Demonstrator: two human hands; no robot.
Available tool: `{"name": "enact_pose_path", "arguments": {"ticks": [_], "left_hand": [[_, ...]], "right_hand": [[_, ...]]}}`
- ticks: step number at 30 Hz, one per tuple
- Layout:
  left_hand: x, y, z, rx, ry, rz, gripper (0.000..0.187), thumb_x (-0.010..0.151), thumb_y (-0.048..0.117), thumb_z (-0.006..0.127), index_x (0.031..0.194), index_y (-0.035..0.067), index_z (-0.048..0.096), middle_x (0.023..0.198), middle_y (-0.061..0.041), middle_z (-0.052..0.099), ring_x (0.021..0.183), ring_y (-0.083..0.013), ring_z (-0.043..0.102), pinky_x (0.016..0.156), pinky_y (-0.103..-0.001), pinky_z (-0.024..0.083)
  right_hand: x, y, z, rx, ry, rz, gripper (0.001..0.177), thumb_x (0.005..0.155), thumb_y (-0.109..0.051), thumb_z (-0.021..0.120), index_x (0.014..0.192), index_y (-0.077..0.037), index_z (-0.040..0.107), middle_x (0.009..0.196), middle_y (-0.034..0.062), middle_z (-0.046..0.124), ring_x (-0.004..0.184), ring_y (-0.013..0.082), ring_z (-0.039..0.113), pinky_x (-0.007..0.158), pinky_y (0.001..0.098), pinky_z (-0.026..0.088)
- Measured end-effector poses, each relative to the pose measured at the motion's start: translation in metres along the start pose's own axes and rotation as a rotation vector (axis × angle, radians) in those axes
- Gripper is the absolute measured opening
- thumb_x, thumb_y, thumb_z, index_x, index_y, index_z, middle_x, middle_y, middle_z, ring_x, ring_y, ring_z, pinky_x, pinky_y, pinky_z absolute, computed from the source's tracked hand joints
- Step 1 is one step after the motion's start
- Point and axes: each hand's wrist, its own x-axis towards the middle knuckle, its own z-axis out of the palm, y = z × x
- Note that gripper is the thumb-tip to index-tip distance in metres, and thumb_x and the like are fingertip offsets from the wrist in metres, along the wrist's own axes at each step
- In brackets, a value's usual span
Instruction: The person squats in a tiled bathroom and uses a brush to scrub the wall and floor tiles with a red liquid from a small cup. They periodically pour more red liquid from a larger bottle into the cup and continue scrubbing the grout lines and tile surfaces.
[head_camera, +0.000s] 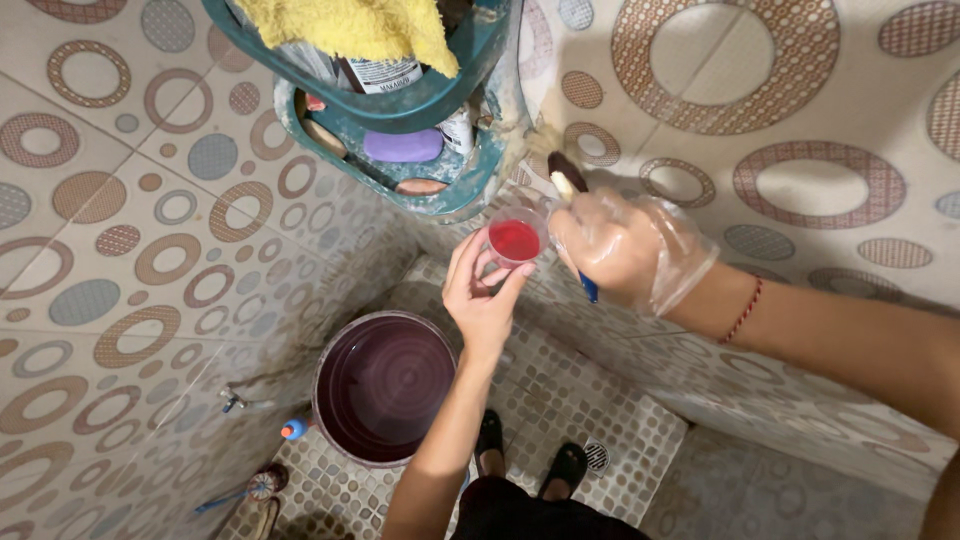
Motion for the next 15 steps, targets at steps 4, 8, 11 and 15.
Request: {"name": "enact_pose_path", "arguments": {"ticks": [4, 8, 11, 15], "left_hand": [[0.001, 0.002, 0.001, -0.005, 0.001, -0.014, 0.066, 0.081, -0.016, 0.081, 0.141, -0.008, 0.054, 0.143, -0.016, 0.053, 0.125, -0.0288, 0.066, 0.097, -0.037, 0.065], [0.002, 0.003, 0.000, 0.000, 0.008, -0.035, 0.066, 0.081, -0.016, 0.080, 0.141, -0.009, 0.054, 0.143, -0.016, 0.053, 0.124, -0.0287, 0.066, 0.096, -0.037, 0.065], [0.002, 0.003, -0.001, 0.000, 0.010, -0.034, 0.066, 0.081, -0.017, 0.080, 0.141, -0.009, 0.054, 0.144, -0.016, 0.053, 0.125, -0.0289, 0.066, 0.096, -0.037, 0.065], [0.003, 0.001, -0.001, -0.025, 0.008, -0.024, 0.065, 0.082, -0.017, 0.080, 0.141, -0.009, 0.054, 0.144, -0.016, 0.053, 0.126, -0.0291, 0.065, 0.098, -0.037, 0.065]], "right_hand": [[0.002, 0.004, 0.005, -0.107, 0.317, -0.030, 0.006, 0.098, -0.014, 0.066, 0.099, -0.008, 0.064, 0.072, 0.0053, 0.062, 0.054, 0.0137, 0.058, 0.039, 0.0246, 0.044], [0.030, 0.010, -0.020, 0.870, 0.412, -0.129, 0.017, 0.107, -0.012, 0.052, 0.094, -0.015, 0.062, 0.059, -0.0045, 0.055, 0.044, 0.0069, 0.051, 0.041, 0.0216, 0.038], [0.030, 0.021, -0.049, 0.145, 0.175, -0.085, 0.014, 0.100, -0.005, 0.061, 0.087, 0.000, 0.060, 0.052, -0.0017, 0.047, 0.042, 0.0121, 0.047, 0.033, 0.0277, 0.033], [0.020, 0.017, -0.019, 0.035, 0.235, -0.133, 0.013, 0.105, -0.005, 0.065, 0.093, 0.000, 0.064, 0.067, 0.0065, 0.058, 0.053, 0.0137, 0.054, 0.039, 0.0258, 0.038]]}}
